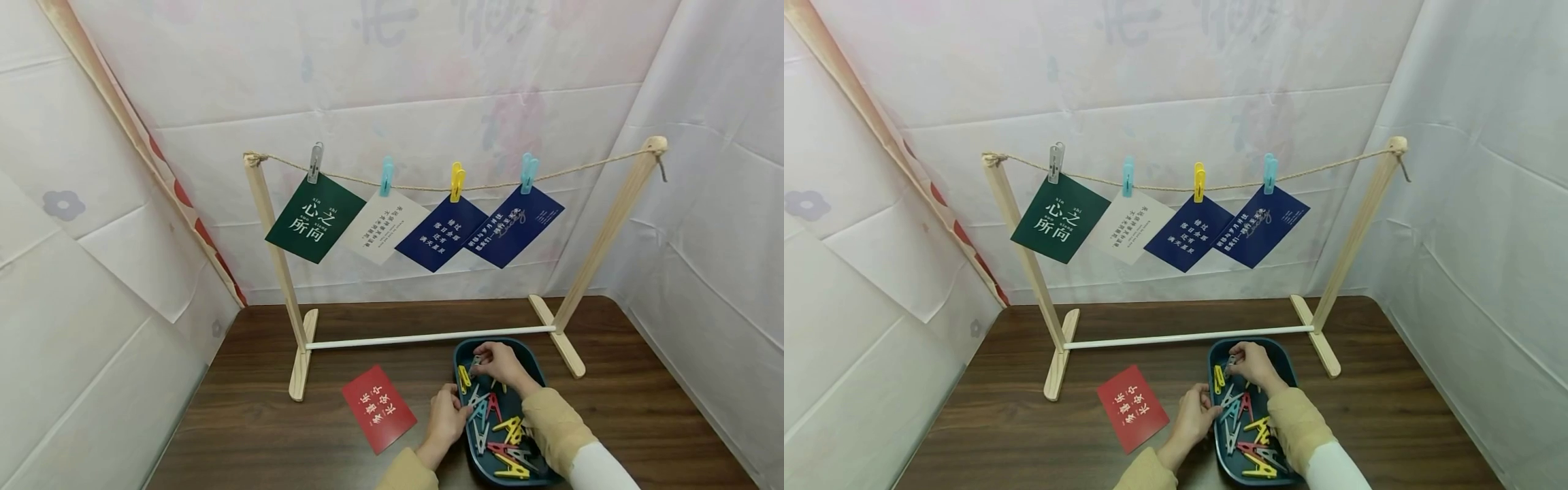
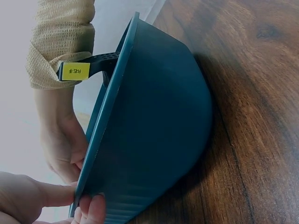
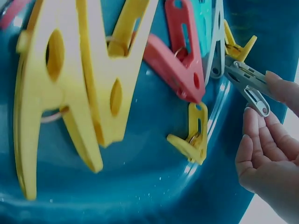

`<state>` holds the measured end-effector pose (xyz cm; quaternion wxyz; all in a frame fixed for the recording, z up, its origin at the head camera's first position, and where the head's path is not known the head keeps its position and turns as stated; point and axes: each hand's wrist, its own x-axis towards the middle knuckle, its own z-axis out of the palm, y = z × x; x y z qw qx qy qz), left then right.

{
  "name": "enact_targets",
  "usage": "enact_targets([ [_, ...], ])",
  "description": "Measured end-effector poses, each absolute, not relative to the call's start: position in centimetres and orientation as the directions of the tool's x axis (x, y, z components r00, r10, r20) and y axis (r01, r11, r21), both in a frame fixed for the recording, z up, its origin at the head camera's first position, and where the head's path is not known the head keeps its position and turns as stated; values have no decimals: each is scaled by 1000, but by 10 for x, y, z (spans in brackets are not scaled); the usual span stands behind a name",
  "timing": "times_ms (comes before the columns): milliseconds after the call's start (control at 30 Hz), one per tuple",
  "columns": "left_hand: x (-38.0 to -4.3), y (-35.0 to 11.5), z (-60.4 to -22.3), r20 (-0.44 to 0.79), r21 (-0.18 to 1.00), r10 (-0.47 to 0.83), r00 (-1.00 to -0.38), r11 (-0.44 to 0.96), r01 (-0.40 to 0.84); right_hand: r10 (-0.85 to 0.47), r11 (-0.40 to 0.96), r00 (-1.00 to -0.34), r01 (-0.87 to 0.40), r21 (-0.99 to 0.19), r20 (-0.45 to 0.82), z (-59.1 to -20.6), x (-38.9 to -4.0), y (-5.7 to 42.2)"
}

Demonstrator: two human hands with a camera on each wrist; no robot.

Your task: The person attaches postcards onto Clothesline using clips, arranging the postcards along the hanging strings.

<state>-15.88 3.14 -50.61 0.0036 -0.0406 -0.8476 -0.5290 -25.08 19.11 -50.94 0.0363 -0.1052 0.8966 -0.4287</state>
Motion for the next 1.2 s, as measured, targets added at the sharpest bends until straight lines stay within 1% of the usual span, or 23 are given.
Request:
enact_targets([
  [33, -159, 31, -506, 51, 897, 64, -997, 436, 74, -184, 622, -983, -106, -776, -14, -504, -248, 187],
  [133, -159, 31, -506, 54, 899, 60, -997, 432, 75, -138, 630, -988, -38, -775, -63, -502, -248, 182],
  [333, -159, 30, -507, 48, 906, 60, -997, 418, 69, -100, 628, -991, 9, -778, -92, -499, -243, 178],
  [467, -159, 28, -507, 54, 906, 61, -997, 418, 75, -65, 611, -994, 27, -791, -84, -497, -240, 177],
  [600, -159, 23, -509, 58, 908, 74, -996, 410, 83, -41, 613, -998, 18, -790, -54, -492, -234, 176],
  [800, -158, 11, -512, 79, 915, 85, -993, 390, 107, -33, 581, -999, 11, -814, -37, -484, -223, 179],
  [1000, -155, -2, -512, 126, 891, 45, -991, 435, 133, -16, 537, -1000, 11, -843, -23, -480, -212, 186],
  [1200, -152, -11, -516, 139, 880, 11, -990, 457, 128, 30, 500, -999, 37, -865, -26, -478, -200, 192],
])
